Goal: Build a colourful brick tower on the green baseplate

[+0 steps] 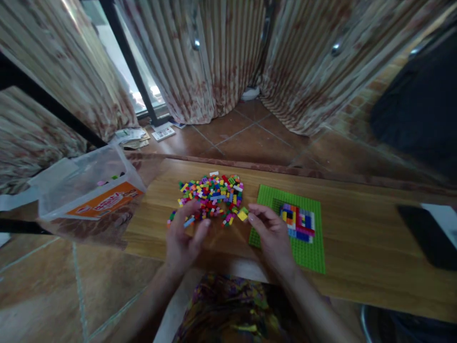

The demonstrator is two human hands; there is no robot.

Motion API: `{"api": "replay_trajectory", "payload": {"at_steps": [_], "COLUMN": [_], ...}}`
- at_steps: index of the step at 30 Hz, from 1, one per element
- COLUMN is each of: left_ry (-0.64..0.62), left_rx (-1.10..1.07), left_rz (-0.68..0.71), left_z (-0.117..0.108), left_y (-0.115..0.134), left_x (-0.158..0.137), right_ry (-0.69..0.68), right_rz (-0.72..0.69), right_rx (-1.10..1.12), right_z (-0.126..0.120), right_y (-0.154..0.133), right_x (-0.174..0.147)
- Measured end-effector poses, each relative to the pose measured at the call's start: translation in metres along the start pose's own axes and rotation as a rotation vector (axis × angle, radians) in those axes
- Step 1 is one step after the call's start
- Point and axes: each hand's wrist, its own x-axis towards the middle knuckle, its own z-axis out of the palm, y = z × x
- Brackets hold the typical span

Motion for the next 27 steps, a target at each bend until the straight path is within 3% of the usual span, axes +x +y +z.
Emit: {"api": "replay_trajectory", "payload": {"at_steps": [2, 6, 16, 19, 24, 27], "left_ry": [-0.163, -0.277, -0.441, -0.491, -0.593, -0.589], "left_rx": [-0.112, -0.26, -0.356, -0.455, -0.703, -0.75], "left_rz": [0.034, 0.05, -0.033, -0.188, -0.563, -0.662], "left_z": [0.024, 0.058, 0.061, 0.065, 0.072, 0.073], "left_y": [0.028, 0.051, 0.072, 0.074, 0.079, 0.088], "left_x": [-0.014, -0.021, -0.013, -0.013, -0.015, -0.017], "right_ry": [0.006, 0.027, 0.007, -0.026, -0.068, -0.027], "right_rz": [0.036, 0.098, 0.182, 0.134, -0.055, -0.158], "right_rx": [0.047, 0.112, 0.167, 0.037, -0.227, -0.275], "right_z": [-0.001, -0.007, -0.025, -0.033, -0.048, -0.05], "right_y": [-0.004, -0.006, -0.005, -0.006, -0.008, -0.005], "right_x": [-0.009, -0.024, -0.036, -0.04, -0.048, -0.052]}}
